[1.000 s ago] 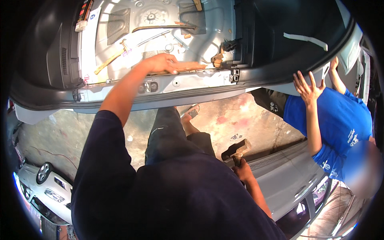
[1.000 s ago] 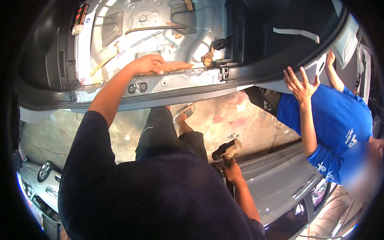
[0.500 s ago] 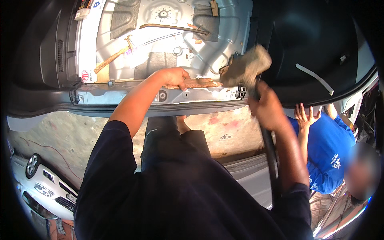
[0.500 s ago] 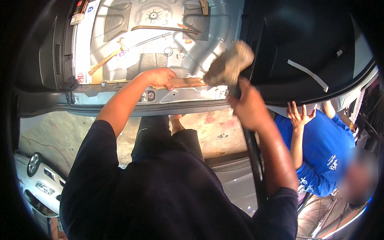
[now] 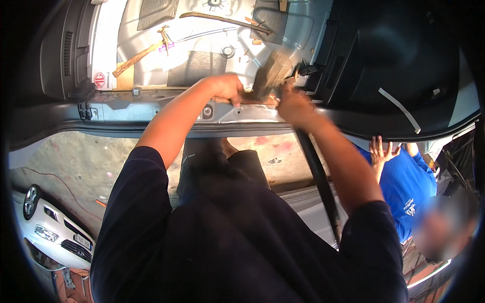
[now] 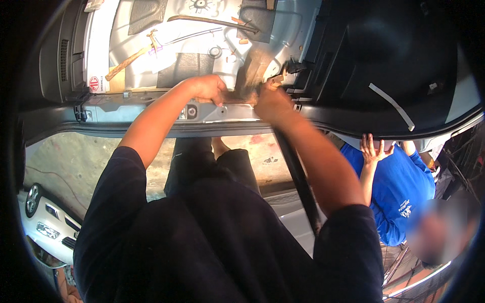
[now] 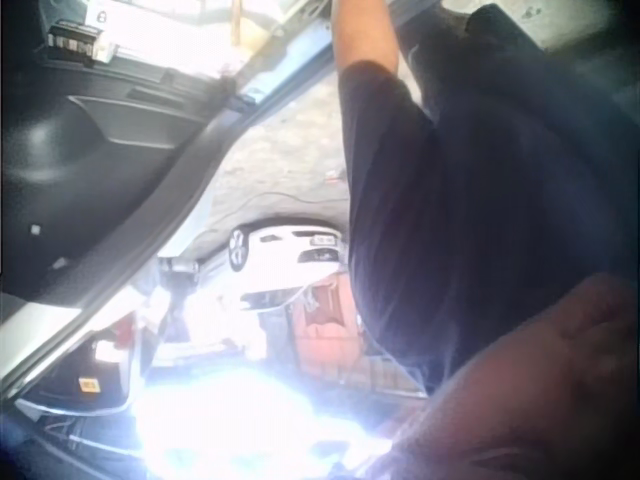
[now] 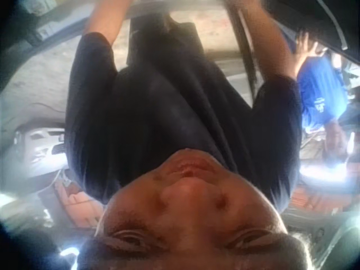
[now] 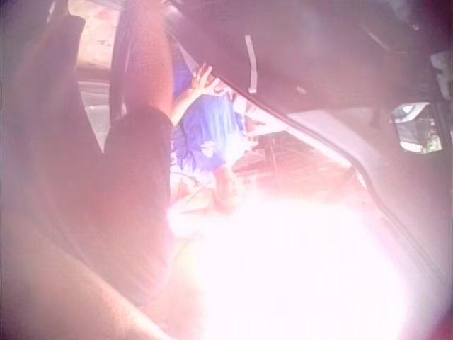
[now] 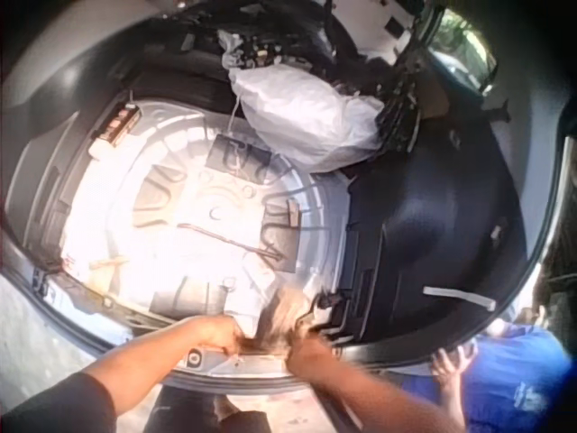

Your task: The person uses a hammer to tap a rubber seal into place along the edge of a car trunk. Another person assists by holding the trunk lid open.

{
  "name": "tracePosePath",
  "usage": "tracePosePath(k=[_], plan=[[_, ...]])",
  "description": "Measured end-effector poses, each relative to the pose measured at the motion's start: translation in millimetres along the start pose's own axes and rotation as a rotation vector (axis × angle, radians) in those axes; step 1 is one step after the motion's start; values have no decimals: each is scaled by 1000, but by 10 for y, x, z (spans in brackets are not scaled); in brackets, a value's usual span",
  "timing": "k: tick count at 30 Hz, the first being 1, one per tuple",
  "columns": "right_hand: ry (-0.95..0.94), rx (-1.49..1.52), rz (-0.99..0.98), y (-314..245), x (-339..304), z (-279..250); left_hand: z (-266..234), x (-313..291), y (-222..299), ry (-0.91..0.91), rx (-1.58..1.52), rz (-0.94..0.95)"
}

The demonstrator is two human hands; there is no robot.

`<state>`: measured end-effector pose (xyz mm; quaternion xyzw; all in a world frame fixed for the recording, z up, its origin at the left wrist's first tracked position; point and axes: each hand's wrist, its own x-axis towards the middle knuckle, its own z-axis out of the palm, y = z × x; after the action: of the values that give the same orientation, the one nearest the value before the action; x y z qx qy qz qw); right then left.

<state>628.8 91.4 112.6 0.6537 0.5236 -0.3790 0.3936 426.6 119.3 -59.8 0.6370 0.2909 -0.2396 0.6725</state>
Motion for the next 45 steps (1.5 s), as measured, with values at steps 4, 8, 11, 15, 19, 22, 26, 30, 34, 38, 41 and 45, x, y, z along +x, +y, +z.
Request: tracePosePath(k=[4,8,11,15,19,22,26,30,34,38,41,45], plan=[[39,490,-31,296,-133,-912,-205,-79,-168,-4,122,-9],[235,611,-137,593,-675,-1027,-423,-455,-518,283,-127,124],[255,687,-51,600,-1195,-747,-734,-1119,-555,415,-399,8],[81,748,59,801,-1746,184,-885,-1852,-478,493,-286,-109],[-27,681,22,1108,-2010,1625,-432,-2376,-161,482,-233,-105],[-147,641,103,1147,-2122,2495,178,-2533,-10,352,-138,-28],[-196,922,100,1304,-2219,3723,1267,-2340,105,173,-43,-41],[-217,916,196,1418,-2311,4997,2223,-1875,295,130,275,-95],[-199,461,-591,1623,-1650,6404,2917,-1611,564,78,565,-246],[-431,1626,228,1501,-1543,7549,3247,-1255,604,14,795,-331],[-428,1863,398,1420,-1416,7905,3392,-1160,530,276,1001,-113],[-536,2290,500,1614,-1587,7962,3355,-1260,443,431,875,-147]])
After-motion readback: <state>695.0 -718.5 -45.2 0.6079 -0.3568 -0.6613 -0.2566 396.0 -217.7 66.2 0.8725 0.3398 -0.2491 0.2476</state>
